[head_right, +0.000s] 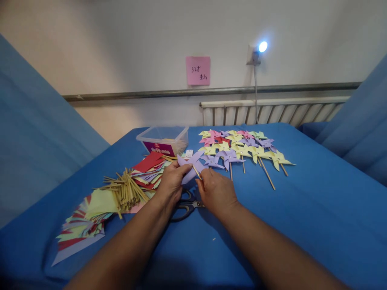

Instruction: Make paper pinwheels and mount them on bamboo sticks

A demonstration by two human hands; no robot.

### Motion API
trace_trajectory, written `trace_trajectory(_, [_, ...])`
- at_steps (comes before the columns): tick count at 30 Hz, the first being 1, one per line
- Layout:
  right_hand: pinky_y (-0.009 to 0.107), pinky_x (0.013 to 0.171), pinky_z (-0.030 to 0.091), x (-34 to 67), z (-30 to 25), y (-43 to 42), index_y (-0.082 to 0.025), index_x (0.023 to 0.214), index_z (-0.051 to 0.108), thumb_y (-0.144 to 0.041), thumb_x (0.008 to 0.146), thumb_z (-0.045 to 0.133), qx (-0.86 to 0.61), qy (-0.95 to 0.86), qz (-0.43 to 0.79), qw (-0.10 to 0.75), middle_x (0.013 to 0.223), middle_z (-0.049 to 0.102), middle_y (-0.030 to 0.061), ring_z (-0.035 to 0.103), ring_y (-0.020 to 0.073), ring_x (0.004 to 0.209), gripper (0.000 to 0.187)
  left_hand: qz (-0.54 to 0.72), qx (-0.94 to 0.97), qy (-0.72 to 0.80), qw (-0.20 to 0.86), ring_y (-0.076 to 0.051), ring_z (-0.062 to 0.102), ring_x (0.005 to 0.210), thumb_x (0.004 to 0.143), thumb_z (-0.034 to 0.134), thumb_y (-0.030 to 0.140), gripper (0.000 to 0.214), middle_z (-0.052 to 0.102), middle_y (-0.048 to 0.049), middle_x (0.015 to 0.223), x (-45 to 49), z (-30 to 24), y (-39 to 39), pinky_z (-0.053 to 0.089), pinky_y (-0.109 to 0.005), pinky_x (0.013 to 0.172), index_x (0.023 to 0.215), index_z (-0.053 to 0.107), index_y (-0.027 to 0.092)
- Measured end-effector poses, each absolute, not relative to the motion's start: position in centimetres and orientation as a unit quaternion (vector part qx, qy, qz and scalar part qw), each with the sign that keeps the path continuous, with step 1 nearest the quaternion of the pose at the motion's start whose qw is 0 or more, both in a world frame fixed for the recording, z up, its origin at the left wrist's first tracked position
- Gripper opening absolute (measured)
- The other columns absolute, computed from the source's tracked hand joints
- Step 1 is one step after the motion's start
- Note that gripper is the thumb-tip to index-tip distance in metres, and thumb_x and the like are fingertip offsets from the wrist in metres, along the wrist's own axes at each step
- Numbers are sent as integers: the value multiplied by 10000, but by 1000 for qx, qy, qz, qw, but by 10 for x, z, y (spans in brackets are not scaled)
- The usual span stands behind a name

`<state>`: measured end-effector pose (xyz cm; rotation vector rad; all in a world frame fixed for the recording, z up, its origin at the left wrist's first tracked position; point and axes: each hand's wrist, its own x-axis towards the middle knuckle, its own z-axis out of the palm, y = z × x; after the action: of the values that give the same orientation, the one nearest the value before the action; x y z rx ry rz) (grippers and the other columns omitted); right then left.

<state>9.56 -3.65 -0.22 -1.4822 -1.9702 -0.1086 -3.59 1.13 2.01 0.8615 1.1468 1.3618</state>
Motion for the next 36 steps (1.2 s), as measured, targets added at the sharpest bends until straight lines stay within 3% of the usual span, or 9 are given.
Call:
trace_trajectory(10, [297, 519, 229, 96, -5, -33, -204, 750, 535, -235, 898, 473, -577, -750, -79, 312, 714, 647, 18, 596, 160, 615, 164, 556, 415, 514, 505, -129, 566, 545, 515, 803, 284, 360, 675, -21, 677, -38, 17, 14, 427, -242, 541, 814, 685, 122])
trace_trajectory(17, [279, 554, 305, 99, -3, -30, -207, 803, 570, -267, 905, 499, -596, -718, -11, 359, 766, 693, 29, 621, 174, 653, 138, 562, 395, 434, 582, -122, 576, 581, 582, 808, 383, 367, 674, -26, 693, -36, 23, 10, 428, -237, 573, 802, 671, 124])
trace_trajectory(20, [275, 579, 343, 100, 0, -29, -205, 818, 597, -271, 900, 505, -600, -699, 38, 387, 756, 700, 30, 628, 177, 662, 140, 568, 378, 403, 610, -125, 594, 613, 614, 790, 413, 339, 666, -23, 687, -35, 27, 5, 446, -241, 614, 752, 650, 136])
trace_trajectory(23, [273, 584, 366, 102, 0, -26, -206, 791, 617, -298, 885, 520, -603, -670, 102, 420, 707, 695, 25, 616, 171, 624, 163, 573, 370, 397, 614, -164, 645, 727, 665, 738, 476, 381, 695, -64, 775, -36, 30, 3, 468, -270, 686, 819, 666, 136])
trace_trajectory(27, [260, 538, 396, 100, -8, -17, -202, 740, 633, -399, 821, 589, -574, -569, 266, 525, 673, 689, 25, 602, 162, 576, 218, 598, 373, 427, 566, -203, 658, 883, 665, 736, 462, 408, 708, -103, 909, -39, 28, 8, 459, -280, 734, 898, 662, 135])
trace_trajectory(30, [246, 438, 348, 96, -11, -12, -193, 675, 611, -496, 755, 638, -522, -491, 394, 576, 573, 635, 3, 498, 121, 432, 314, 604, 387, 450, 532, -182, 645, 876, 625, 780, 403, 429, 698, -84, 952, -41, 23, 14, 443, -262, 723, 947, 656, 148])
trace_trajectory(36, [217, 394, 271, 92, -3, -14, -182, 595, 576, -554, 653, 719, -456, -444, 489, 597, 475, 532, -37, 397, 77, 395, 402, 578, 360, 433, 590, -169, 641, 843, 626, 795, 394, 427, 685, -68, 947, -42, 20, 14, 449, -273, 728, 946, 640, 158])
